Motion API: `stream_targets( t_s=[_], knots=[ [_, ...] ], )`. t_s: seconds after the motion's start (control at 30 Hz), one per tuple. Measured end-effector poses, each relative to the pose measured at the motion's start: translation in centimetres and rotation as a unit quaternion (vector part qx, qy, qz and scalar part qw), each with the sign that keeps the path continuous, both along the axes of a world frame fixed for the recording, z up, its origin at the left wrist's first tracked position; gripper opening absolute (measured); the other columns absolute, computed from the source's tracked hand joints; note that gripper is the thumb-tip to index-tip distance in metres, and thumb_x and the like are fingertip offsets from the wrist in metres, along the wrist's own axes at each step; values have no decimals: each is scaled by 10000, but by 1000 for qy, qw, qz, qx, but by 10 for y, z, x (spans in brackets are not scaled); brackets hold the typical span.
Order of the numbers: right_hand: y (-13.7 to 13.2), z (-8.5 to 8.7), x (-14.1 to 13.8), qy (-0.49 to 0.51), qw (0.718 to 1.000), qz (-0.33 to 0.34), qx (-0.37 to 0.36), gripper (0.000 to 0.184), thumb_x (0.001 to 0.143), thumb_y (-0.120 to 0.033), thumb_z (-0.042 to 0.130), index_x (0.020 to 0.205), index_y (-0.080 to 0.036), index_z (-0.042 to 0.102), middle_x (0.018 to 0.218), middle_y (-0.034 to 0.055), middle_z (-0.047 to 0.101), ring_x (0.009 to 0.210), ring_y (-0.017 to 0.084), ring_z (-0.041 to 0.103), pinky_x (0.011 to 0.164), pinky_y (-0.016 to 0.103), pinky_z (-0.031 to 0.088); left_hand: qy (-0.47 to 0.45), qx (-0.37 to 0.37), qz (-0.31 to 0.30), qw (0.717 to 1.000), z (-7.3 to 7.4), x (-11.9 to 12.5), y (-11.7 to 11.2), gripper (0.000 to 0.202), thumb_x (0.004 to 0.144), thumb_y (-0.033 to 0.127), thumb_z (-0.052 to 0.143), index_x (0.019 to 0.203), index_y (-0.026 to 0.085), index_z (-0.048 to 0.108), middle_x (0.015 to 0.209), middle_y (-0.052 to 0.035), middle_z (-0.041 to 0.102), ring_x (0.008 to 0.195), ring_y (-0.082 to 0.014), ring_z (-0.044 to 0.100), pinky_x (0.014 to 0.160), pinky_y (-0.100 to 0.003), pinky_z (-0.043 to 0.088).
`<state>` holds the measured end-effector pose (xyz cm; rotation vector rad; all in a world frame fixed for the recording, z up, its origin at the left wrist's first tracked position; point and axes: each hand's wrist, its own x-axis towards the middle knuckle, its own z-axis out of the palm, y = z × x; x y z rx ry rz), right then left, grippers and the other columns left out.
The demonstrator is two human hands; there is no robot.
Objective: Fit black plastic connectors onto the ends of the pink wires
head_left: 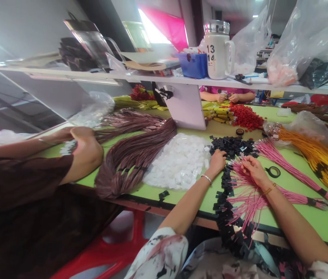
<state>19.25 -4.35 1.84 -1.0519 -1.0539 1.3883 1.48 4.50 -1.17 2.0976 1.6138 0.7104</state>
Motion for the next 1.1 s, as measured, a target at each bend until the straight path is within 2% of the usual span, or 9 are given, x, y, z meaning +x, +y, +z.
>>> stream_targets(
  t_s=[0.1, 0.17, 0.27, 0.33, 0.47, 0.57, 0.67, 0.83, 1.1],
  knots=[
    [0, 2, 1, 4, 1000, 0, 3, 382, 727, -475, 779, 774, -211, 507, 610, -46, 565, 496, 78, 427, 468, 216, 251, -12, 13, 0, 1000, -4, -3, -2, 246, 774, 75, 597, 990, 163, 675, 1035, -82, 588, 941, -197, 585, 887, -310, 452],
    [1, 2, 0, -8, 1000, -6, 7, 372, 719, -458, 779, 760, -213, 502, 565, -61, 527, 475, 78, 395, 466, 224, 237, -38, 11, 8, 999, -2, -5, -6, 283, 720, 48, 631, 970, 178, 651, 975, -60, 599, 905, -195, 574, 857, -313, 450],
    [3, -1, -1, -46, 999, -10, 3, 369, 716, -452, 761, 713, -217, 477, 512, -78, 455, 446, 76, 325, 452, 239, 191, -152, -21, 27, 988, 5, -3, -14, 294, 676, 37, 669, 927, 187, 640, 871, -18, 587, 794, -156, 553, 772, -284, 447],
    [4, -5, -2, -74, 997, -10, -4, 368, 718, -464, 745, 697, -218, 471, 510, -86, 403, 446, 74, 276, 449, 246, 159, -280, -93, 20, 955, 11, -1, -20, 271, 672, 62, 697, 911, 176, 639, 826, 4, 574, 697, -115, 531, 690, -253, 440],
    [7, -12, -2, -130, 991, -20, 34, 374, 733, -488, 719, 685, -218, 466, 562, -70, 391, 500, 88, 291, 481, 246, 203, -482, -259, -23, 837, 24, 2, -36, 320, 617, 80, 759, 905, 144, 636, 794, 12, 592, 614, -74, 542, 605, -216, 436],
    [7, -14, -1, -151, 986, -28, 57, 369, 749, -480, 705, 678, -216, 455, 590, -59, 404, 535, 100, 313, 505, 247, 241, -533, -315, -50, 783, 31, 0, -47, 367, 589, 51, 787, 917, 130, 642, 774, -1, 629, 632, -77, 590, 623, -209, 466],
    [6, -13, -2, -161, 984, -37, 64, 351, 767, -455, 687, 674, -213, 449, 612, -54, 400, 559, 105, 318, 522, 250, 255, -557, -342, -49, 755, 35, -2, -54, 331, 645, 48, 774, 940, 123, 644, 770, -14, 655, 654, -83, 630, 659, -209, 502],
    [5, -8, -3, -193, 975, -66, 84, 328, 781, -414, 660, 644, -208, 445, 626, -43, 397, 587, 114, 331, 554, 258, 278, -569, -361, -37, 738, 39, -5, -58, 234, 739, 31, 707, 947, 116, 642, 777, -24, 665, 673, -79, 658, 684, -195, 529],
    [0, -1, -6, -310, 936, -92, 141, 287, 782, -352, 620, 606, -215, 440, 559, -46, 386, 565, 120, 326, 543, 267, 268, -552, -364, -32, 750, 42, -5, -62, 192, 749, 54, 705, 922, 113, 645, 697, -5, 656, 598, -64, 632, 626, -179, 523]
  ],
)
